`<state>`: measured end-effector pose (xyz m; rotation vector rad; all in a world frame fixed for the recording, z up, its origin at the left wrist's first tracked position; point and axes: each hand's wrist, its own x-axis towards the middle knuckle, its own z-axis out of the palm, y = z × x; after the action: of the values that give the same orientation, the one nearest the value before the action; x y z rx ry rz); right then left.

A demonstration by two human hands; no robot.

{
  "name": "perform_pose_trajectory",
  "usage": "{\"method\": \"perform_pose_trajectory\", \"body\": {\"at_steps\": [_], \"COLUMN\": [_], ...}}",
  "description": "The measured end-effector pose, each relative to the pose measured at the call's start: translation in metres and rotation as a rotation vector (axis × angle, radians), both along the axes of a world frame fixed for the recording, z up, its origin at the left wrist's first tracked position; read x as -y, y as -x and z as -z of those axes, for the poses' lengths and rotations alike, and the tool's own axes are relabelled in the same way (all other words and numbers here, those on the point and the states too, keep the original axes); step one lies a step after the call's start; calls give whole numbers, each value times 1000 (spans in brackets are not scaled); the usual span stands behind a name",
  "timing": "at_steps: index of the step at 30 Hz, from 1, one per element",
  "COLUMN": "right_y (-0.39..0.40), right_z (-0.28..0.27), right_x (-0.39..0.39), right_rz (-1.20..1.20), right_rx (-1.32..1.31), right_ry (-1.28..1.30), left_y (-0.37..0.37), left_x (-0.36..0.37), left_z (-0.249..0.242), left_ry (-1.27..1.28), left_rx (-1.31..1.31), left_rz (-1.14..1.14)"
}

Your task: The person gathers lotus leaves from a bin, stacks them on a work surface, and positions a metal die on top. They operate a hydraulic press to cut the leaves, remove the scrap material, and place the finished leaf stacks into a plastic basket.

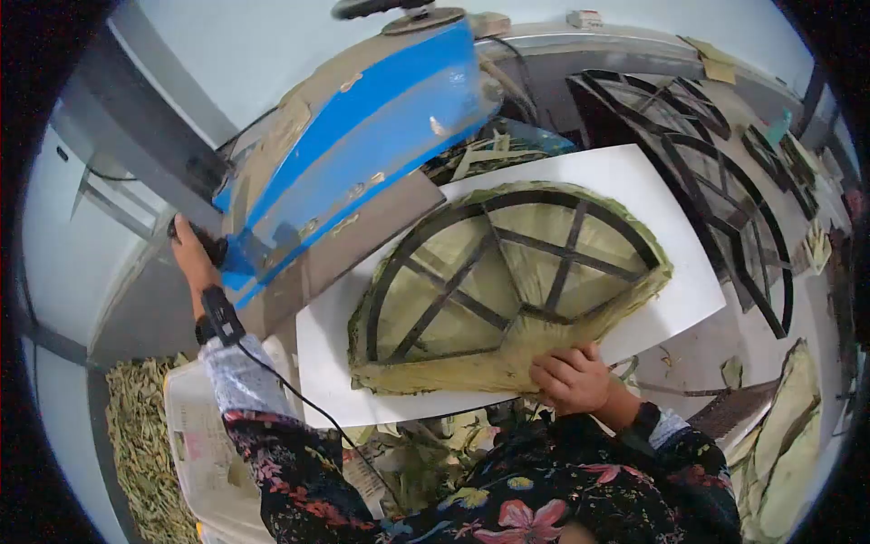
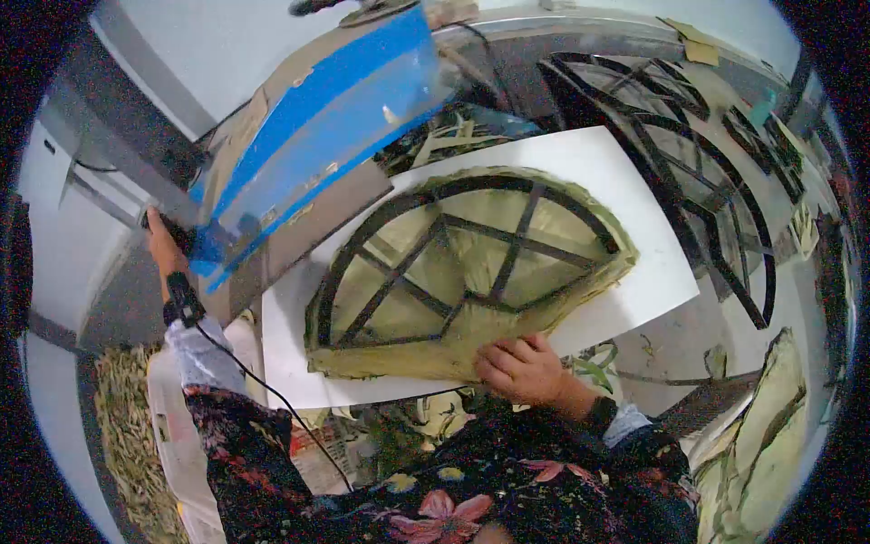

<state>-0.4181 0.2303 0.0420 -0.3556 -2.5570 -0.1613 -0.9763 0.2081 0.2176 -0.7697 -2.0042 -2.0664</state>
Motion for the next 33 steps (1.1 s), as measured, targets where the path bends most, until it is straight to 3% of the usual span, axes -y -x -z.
{"method": "perform_pose_trajectory", "body": {"at_steps": [4, 7, 10, 12, 13, 15, 16, 17, 20, 22, 24, 25, 28, 30, 33], "right_y": [-1, 0, 1, -2, 1, 17, 30, 47, 103, 120, 120, 117, 104, 93, 81], "right_z": [-4, -4, -23, -37, -46, -71, -89, -108, -143, -172, -200, -202, -207, -208, -205], "right_x": [2, 1, 2, 0, -2, -3, -3, -6, -3, 4, 5, -5, -25, -23, -27], "right_rz": [15, -14, 3, -119, -123, -320, -353, -386, -469, -459, -587, -585, -726, -795, -758], "right_rx": [10, -72, -47, 12, 12, -143, -198, -254, -515, -593, -534, -540, -389, -517, -543], "right_ry": [6, 16, 79, 330, 328, 339, 387, 429, 597, 637, 1337, 1333, 1468, 1633, 1594], "left_y": [-37, -104, -151, -174, -170, -160, -160, -143, -110, -136, -140, -142, -171, -182, -194], "left_x": [24, 48, 78, 94, 97, 104, 100, 97, 81, 66, 66, 68, 70, 70, 69], "left_z": [8, 6, 12, 19, 17, 12, 3, 0, -12, -26, -22, -20, -20, -20, -16], "left_ry": [37, 100, 101, -100, -102, 82, 179, 182, 53, -170, -207, -240, -248, -266, -276], "left_rx": [-14, -63, 8, 110, 108, -97, -341, -341, -185, 236, 289, 345, 297, 267, 220], "left_rz": [91, -13, 137, 357, 354, 102, -8, -10, 50, 295, 383, 465, 458, 444, 441]}}
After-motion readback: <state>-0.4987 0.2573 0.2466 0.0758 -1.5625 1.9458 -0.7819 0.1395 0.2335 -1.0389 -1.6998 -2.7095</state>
